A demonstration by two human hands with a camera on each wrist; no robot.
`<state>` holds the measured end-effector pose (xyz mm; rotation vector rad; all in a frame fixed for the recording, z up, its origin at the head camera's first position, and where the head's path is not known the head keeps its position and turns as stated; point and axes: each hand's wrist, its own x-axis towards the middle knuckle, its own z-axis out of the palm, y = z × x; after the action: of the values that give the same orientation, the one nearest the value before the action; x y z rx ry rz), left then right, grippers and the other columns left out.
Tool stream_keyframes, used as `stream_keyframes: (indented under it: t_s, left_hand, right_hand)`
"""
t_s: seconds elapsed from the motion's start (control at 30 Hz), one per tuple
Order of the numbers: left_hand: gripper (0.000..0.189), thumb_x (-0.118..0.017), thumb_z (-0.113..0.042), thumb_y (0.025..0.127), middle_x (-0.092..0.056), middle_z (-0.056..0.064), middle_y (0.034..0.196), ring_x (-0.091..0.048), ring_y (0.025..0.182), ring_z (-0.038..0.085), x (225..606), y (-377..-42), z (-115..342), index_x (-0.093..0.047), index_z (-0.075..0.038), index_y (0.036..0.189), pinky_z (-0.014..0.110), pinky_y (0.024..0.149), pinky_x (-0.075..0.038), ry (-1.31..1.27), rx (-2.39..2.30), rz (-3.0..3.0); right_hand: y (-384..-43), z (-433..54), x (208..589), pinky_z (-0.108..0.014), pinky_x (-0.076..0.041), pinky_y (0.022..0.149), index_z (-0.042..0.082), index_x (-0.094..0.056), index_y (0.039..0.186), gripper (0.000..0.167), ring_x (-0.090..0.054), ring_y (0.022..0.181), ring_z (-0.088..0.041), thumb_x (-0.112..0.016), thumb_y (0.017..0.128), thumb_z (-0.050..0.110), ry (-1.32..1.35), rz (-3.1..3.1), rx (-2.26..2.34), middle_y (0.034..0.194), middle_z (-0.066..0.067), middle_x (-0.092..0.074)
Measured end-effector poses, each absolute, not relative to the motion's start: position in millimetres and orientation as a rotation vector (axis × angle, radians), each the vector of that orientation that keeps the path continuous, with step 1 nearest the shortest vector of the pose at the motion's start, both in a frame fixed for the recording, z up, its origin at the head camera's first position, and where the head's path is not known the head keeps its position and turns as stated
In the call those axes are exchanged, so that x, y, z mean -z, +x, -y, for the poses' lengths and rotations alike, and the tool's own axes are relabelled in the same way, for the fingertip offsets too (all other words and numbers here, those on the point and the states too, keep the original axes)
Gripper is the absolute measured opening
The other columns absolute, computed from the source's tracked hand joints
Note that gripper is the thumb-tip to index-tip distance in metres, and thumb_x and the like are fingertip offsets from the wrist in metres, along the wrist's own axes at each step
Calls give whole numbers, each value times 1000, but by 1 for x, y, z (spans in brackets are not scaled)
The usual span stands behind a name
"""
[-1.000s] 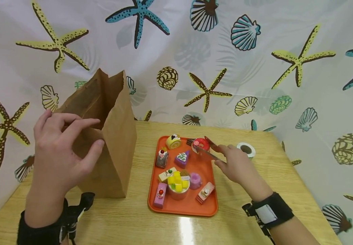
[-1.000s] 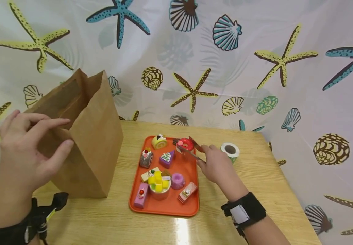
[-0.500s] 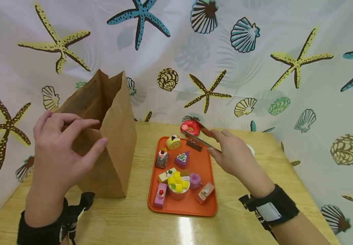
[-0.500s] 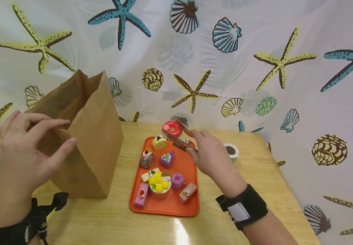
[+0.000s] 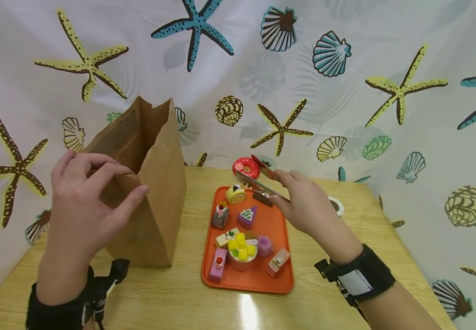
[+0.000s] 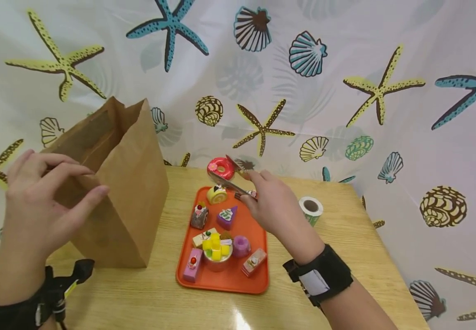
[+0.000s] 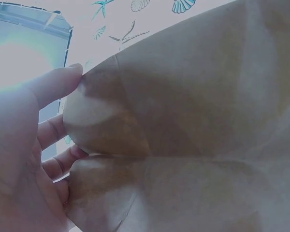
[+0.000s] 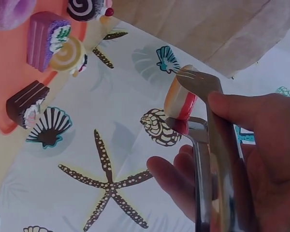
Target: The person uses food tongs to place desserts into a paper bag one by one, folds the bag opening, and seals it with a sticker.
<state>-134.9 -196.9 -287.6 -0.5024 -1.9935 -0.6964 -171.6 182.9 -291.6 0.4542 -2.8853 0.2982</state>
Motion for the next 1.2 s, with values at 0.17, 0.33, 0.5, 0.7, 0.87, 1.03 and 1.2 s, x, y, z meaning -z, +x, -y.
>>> stream_keyframes:
  t_s: [0.17,0.33,0.5,0.7,0.87,1.03,1.2]
  left_hand:
    - [71,-58,-69,96,-63,24,102,-57,101,44,288,-133,200,-70,0,87,67,124,-20,-510,669,2027]
    - [73,-58,-69,97,-61,24,101,-56,100,44,287,-133,202,-68,3,86,66,124,-21,-524,661,2040]
    - [71,-57,-68,97,-63,23,102,-57,100,43,288,-134,201,-70,1,88,67,124,-20,-545,688,2023]
    - [67,-55,-65,98,-66,23,107,-60,101,43,289,-134,201,-71,0,91,68,124,-20,-572,716,2005]
    - [28,-76,-29,96,-68,22,111,-61,106,43,289,-133,202,-72,-1,95,67,124,-20,-606,697,2019]
    - [13,-79,0,85,-70,20,115,-61,111,41,287,-132,204,-72,-3,96,68,121,-25,-634,660,2059]
    - [16,-81,-2,84,-68,19,116,-58,114,41,287,-132,204,-71,-3,97,67,111,-31,-648,666,2071]
  right_hand:
    - [-170,-175,286,-52,-58,92,6,-52,152,63,-69,103,-34,-72,99,33,492,2863,-313,131,-16,-66]
    - [-169,-169,281,-50,-58,92,6,-51,152,63,-68,103,-33,-73,99,32,513,2850,-346,130,-16,-66]
    - [-169,-162,277,-46,-57,83,9,-51,153,64,-63,91,-29,-73,99,34,522,2829,-370,124,-13,-66]
    - [-169,-156,273,-50,-57,89,12,-49,155,65,-67,100,-32,-73,99,34,537,2803,-394,128,-13,-66]
    - [-168,-150,270,-56,-56,99,10,-50,154,63,-68,115,-37,-72,99,33,571,2754,-411,137,-15,-64]
    - [-167,-142,267,-50,-57,86,9,-51,153,63,-66,95,-32,-73,99,31,605,2687,-440,126,-14,-67]
    - [-167,-134,264,-39,-50,70,8,-54,151,62,-55,77,-25,-76,97,29,655,2585,-496,113,-12,-68]
